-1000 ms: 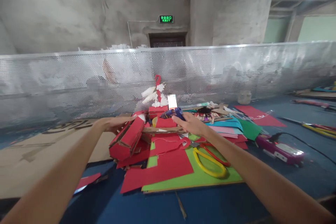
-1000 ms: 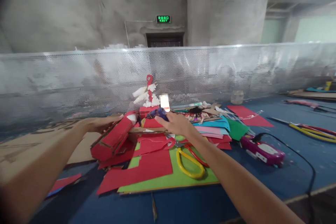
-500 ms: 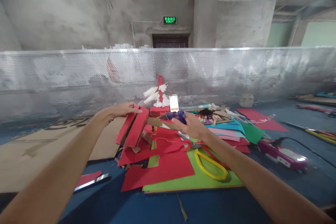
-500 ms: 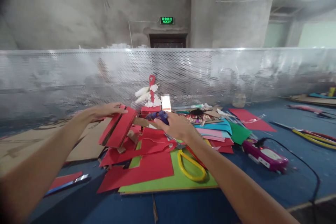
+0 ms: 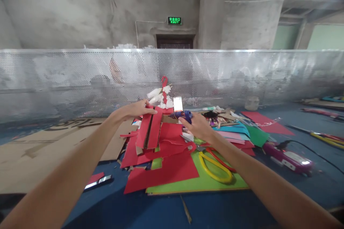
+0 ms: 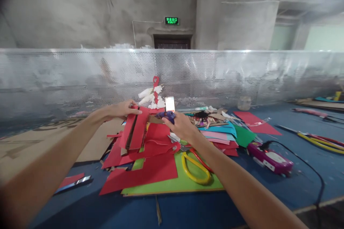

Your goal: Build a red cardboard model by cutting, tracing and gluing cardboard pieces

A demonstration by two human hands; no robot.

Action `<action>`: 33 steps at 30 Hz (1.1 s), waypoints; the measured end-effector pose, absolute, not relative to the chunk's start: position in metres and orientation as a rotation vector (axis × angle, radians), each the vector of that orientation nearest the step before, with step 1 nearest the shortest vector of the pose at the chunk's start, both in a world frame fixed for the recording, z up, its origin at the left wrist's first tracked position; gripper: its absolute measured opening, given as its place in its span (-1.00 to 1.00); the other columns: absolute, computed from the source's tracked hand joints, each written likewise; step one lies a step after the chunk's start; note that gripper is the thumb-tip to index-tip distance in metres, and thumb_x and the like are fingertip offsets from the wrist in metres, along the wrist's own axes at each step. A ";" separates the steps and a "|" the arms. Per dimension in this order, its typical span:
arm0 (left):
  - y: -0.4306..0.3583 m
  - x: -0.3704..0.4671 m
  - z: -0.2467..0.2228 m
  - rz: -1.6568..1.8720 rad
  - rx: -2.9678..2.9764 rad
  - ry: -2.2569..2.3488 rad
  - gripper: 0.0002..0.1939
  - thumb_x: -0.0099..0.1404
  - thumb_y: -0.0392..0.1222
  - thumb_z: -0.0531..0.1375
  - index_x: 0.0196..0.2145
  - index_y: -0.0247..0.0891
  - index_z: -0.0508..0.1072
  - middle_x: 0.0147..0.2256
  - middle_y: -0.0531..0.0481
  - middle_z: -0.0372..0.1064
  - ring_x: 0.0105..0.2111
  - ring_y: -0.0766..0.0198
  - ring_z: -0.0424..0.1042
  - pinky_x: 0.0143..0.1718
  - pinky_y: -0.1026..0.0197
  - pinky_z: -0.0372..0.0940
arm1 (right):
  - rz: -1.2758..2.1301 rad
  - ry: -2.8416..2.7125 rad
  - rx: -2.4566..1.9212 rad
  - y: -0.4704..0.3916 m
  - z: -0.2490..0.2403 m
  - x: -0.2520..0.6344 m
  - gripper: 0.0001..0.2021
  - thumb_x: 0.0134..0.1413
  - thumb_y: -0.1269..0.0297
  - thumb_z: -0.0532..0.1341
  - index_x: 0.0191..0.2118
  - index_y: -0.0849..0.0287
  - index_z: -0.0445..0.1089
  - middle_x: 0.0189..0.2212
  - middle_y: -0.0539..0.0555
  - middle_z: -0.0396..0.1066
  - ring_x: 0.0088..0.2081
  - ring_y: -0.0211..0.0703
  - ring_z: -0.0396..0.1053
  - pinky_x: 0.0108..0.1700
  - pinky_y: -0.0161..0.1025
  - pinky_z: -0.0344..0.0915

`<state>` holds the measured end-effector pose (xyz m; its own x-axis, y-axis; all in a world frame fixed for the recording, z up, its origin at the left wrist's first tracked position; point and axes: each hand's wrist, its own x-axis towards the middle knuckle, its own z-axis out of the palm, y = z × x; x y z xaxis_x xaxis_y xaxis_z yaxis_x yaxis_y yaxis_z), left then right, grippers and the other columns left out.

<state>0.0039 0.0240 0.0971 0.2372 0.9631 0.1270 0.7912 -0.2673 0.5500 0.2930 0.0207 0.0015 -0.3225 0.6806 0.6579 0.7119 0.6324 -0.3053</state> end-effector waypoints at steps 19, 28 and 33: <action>0.022 0.008 0.096 0.626 2.039 1.649 -0.47 0.10 0.21 0.36 -0.17 -0.18 0.31 -0.44 0.04 0.31 -0.46 0.21 0.36 -0.50 0.19 0.21 | -0.041 -2.123 -1.086 0.026 -0.001 0.294 -0.60 0.40 -0.02 0.08 -0.10 0.18 0.53 -0.16 0.19 0.55 -0.18 0.01 0.46 -0.18 -0.21 0.21; 0.028 0.005 0.093 0.619 2.106 1.639 -0.47 0.12 0.22 0.34 -0.15 -0.19 0.35 -0.45 0.01 0.35 -0.51 0.25 0.31 -0.51 0.20 0.19 | -0.038 -2.067 -1.077 0.028 -0.010 0.288 -0.60 0.39 -0.05 0.10 -0.05 0.19 0.46 -0.15 0.20 0.54 -0.15 0.01 0.47 -0.16 -0.22 0.22; 0.022 0.010 0.096 0.639 2.099 1.629 -0.49 0.10 0.21 0.35 -0.18 -0.19 0.37 -0.47 0.04 0.32 -0.51 0.23 0.33 -0.51 0.18 0.19 | -0.066 -2.120 -1.127 0.029 -0.008 0.292 -0.58 0.35 -0.09 0.11 -0.16 0.19 0.47 -0.27 0.18 0.53 -0.25 -0.01 0.44 -0.24 -0.23 0.18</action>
<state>0.0096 0.0223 0.0957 0.2136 0.9710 0.1071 0.7849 -0.2359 0.5729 0.2916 0.0295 -0.0081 -0.3556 0.7014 0.6177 0.7387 0.6158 -0.2740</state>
